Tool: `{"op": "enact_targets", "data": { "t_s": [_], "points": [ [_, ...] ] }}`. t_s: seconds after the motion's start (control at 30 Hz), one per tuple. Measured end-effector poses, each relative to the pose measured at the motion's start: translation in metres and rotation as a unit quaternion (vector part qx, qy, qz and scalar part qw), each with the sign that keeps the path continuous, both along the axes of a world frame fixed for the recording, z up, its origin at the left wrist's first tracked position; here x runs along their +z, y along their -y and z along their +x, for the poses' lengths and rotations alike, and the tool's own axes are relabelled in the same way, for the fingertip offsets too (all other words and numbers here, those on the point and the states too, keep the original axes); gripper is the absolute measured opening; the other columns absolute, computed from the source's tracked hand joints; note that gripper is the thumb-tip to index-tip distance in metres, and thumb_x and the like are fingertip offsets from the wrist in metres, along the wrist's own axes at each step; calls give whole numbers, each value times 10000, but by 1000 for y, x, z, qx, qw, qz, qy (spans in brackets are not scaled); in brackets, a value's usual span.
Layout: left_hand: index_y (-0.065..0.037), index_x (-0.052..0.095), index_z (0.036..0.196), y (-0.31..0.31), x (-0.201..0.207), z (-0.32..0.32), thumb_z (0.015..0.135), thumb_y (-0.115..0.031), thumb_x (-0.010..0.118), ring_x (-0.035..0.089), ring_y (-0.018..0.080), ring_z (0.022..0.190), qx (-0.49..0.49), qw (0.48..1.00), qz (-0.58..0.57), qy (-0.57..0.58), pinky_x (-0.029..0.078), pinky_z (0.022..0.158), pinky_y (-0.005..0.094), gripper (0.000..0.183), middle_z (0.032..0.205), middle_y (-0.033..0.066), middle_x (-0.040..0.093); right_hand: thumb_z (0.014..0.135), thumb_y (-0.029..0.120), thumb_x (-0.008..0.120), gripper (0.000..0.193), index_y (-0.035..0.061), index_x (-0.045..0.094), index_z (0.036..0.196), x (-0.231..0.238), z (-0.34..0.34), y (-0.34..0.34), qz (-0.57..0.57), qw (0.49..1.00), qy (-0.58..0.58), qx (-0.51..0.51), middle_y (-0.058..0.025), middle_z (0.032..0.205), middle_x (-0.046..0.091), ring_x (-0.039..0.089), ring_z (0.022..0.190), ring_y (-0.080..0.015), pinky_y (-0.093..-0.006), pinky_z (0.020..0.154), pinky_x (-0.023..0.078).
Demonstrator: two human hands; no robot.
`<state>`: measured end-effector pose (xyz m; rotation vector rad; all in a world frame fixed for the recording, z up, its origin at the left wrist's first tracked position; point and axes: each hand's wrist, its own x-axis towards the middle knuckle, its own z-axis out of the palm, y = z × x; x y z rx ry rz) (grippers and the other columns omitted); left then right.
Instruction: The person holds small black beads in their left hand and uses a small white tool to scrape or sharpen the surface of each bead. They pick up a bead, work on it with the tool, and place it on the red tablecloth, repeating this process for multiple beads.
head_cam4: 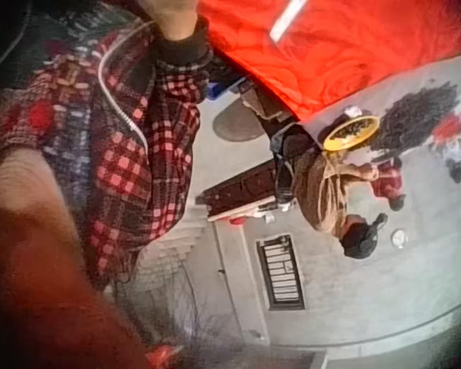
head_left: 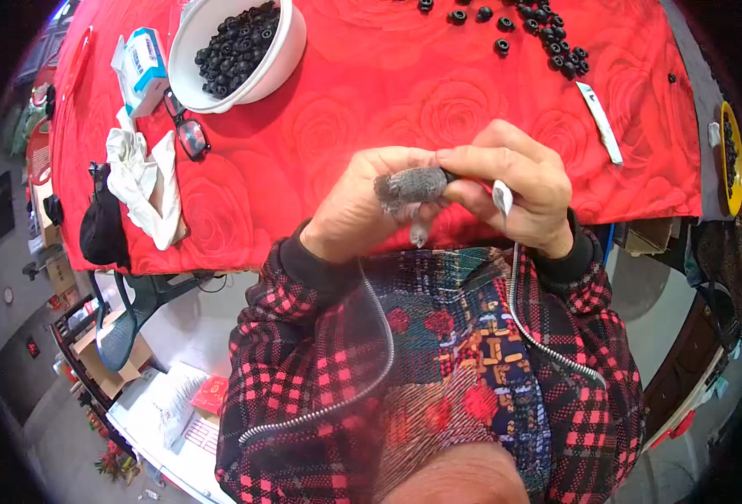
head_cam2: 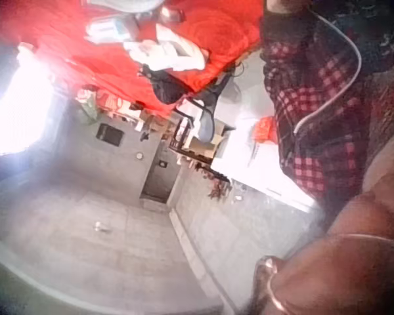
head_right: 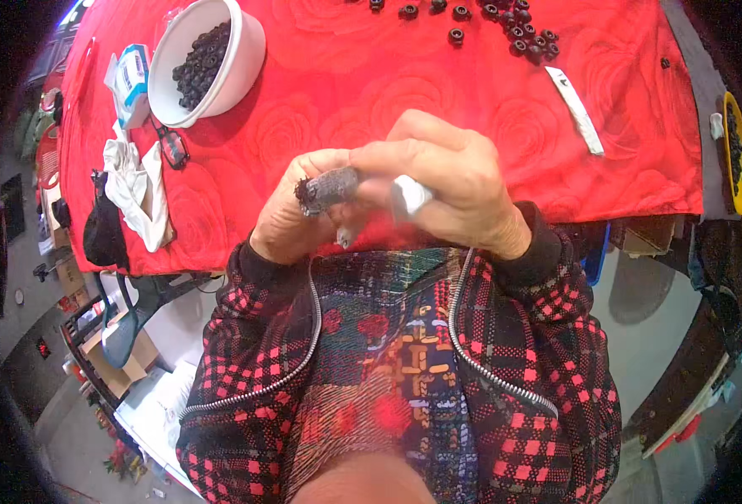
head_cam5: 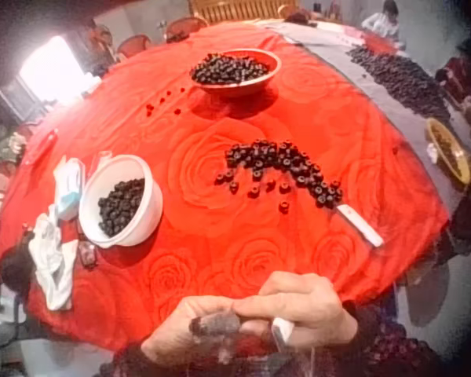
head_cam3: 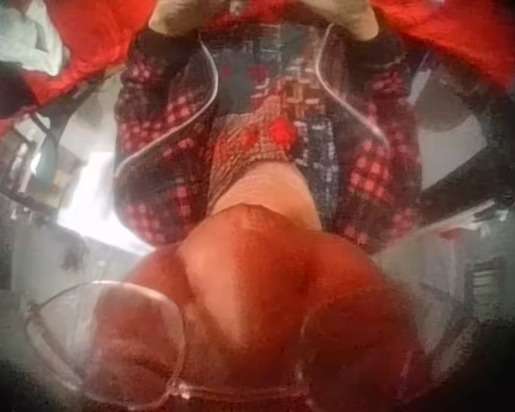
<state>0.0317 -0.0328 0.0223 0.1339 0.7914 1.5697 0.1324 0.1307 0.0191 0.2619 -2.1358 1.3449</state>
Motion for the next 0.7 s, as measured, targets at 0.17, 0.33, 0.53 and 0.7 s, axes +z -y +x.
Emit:
{"op": "enact_targets", "data": {
  "t_s": [0.17, 0.33, 0.53, 0.7],
  "points": [
    [24, 576, 1109, 0, -1, 6, 855, -187, 624, 604, 143, 610, 52, 996, -7, -68, 496, 478, 240, 333, 895, 115, 649, 653, 29, 759, 323, -2, 653, 957, 5, 5, 5, 23, 998, -25, -44, -84, 687, 549, 552, 560, -183, -288, 472, 431],
    [37, 595, 1080, -5, 3, 9, 844, -147, 633, 604, 151, 611, 96, 983, -13, -158, 498, 498, 249, 302, 906, 113, 648, 719, 81, 702, 332, -12, 588, 1016, 12, 10, -6, -45, 998, 49, -1, -97, 727, 545, 550, 615, -204, -300, 534, 431],
    [38, 601, 1073, -7, 2, 6, 853, -101, 615, 602, 146, 641, 100, 976, -6, -195, 497, 519, 240, 260, 907, 101, 633, 843, 68, 519, 232, -18, 527, 1059, 9, 13, -11, -84, 979, 186, -17, -118, 808, 545, 555, 708, -234, -310, 625, 431],
    [35, 605, 1073, -4, -1, 4, 875, -44, 572, 606, 125, 701, 102, 975, 9, -198, 507, 567, 221, 216, 926, 70, 612, 849, 63, 551, 196, -19, 548, 1027, 6, 5, -7, -48, 984, 167, -33, -141, 812, 559, 573, 718, -277, -338, 627, 448]
  ]
}}
